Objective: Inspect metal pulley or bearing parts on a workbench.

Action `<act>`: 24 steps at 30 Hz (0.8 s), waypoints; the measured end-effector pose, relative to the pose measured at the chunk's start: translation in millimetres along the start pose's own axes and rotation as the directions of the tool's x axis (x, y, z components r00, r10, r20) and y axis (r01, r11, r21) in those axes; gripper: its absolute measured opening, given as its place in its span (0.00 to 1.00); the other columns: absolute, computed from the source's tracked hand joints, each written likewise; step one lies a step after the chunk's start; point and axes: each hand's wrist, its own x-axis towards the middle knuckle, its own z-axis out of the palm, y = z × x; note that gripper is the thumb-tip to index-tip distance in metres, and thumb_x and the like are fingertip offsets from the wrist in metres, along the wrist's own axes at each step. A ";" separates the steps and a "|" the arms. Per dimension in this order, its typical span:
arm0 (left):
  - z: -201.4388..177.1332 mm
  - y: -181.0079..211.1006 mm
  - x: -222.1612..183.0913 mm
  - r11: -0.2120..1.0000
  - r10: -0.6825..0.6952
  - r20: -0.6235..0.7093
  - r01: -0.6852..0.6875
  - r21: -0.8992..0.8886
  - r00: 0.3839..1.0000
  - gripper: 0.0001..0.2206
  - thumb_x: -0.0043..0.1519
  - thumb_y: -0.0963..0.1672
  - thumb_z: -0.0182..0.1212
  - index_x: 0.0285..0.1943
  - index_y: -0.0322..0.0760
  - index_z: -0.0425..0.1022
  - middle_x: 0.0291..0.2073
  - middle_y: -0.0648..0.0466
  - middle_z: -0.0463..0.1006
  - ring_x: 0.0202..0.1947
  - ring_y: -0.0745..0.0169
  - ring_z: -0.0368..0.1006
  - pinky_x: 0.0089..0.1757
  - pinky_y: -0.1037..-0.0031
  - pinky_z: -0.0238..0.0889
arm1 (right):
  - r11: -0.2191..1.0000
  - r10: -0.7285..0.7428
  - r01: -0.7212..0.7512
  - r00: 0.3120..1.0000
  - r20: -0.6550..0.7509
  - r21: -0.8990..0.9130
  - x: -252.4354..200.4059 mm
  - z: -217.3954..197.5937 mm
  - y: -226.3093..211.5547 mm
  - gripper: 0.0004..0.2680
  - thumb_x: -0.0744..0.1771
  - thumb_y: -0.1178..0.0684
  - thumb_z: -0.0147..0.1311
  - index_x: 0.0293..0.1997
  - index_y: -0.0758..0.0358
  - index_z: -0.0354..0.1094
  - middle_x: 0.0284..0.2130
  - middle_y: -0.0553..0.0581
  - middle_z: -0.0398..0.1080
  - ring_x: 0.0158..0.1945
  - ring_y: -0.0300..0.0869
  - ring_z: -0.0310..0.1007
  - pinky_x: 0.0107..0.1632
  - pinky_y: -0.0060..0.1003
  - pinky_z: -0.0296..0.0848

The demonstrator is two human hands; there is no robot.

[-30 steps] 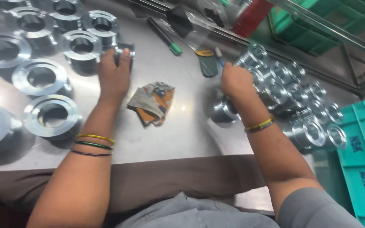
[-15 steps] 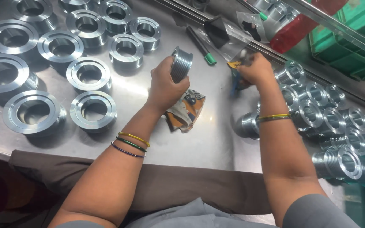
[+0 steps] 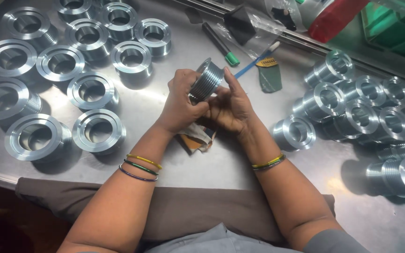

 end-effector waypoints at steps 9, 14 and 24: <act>-2.3 15.3 3.2 0.974 -0.171 0.096 0.183 -0.132 0.980 0.29 0.51 0.40 0.65 0.65 0.39 0.65 0.61 0.46 0.61 0.65 0.43 0.59 0.62 0.60 0.62 | 0.422 -0.383 0.605 0.794 0.472 -0.675 -15.2 3.7 -4.2 0.30 0.69 0.44 0.64 0.75 0.60 0.43 0.63 0.69 0.53 0.67 0.51 0.61 0.68 0.50 0.68; -4.9 29.7 5.8 0.977 -0.205 0.141 0.212 -0.031 0.969 0.32 0.46 0.38 0.67 0.64 0.42 0.68 0.66 0.45 0.56 0.69 0.39 0.49 0.63 0.54 0.56 | 0.951 -0.156 0.189 0.977 0.148 -0.243 -7.2 -16.4 -3.7 0.26 0.70 0.38 0.53 0.71 0.64 0.50 0.56 0.68 0.62 0.54 0.52 0.73 0.52 0.43 0.76; -5.5 28.5 4.3 0.978 -0.173 0.126 0.186 -0.094 0.977 0.29 0.48 0.41 0.65 0.62 0.41 0.68 0.70 0.44 0.58 0.68 0.38 0.56 0.64 0.53 0.56 | 0.910 -0.215 0.225 0.974 0.069 -0.349 -12.8 4.1 -3.9 0.22 0.67 0.39 0.52 0.64 0.62 0.57 0.52 0.65 0.68 0.52 0.49 0.76 0.54 0.44 0.79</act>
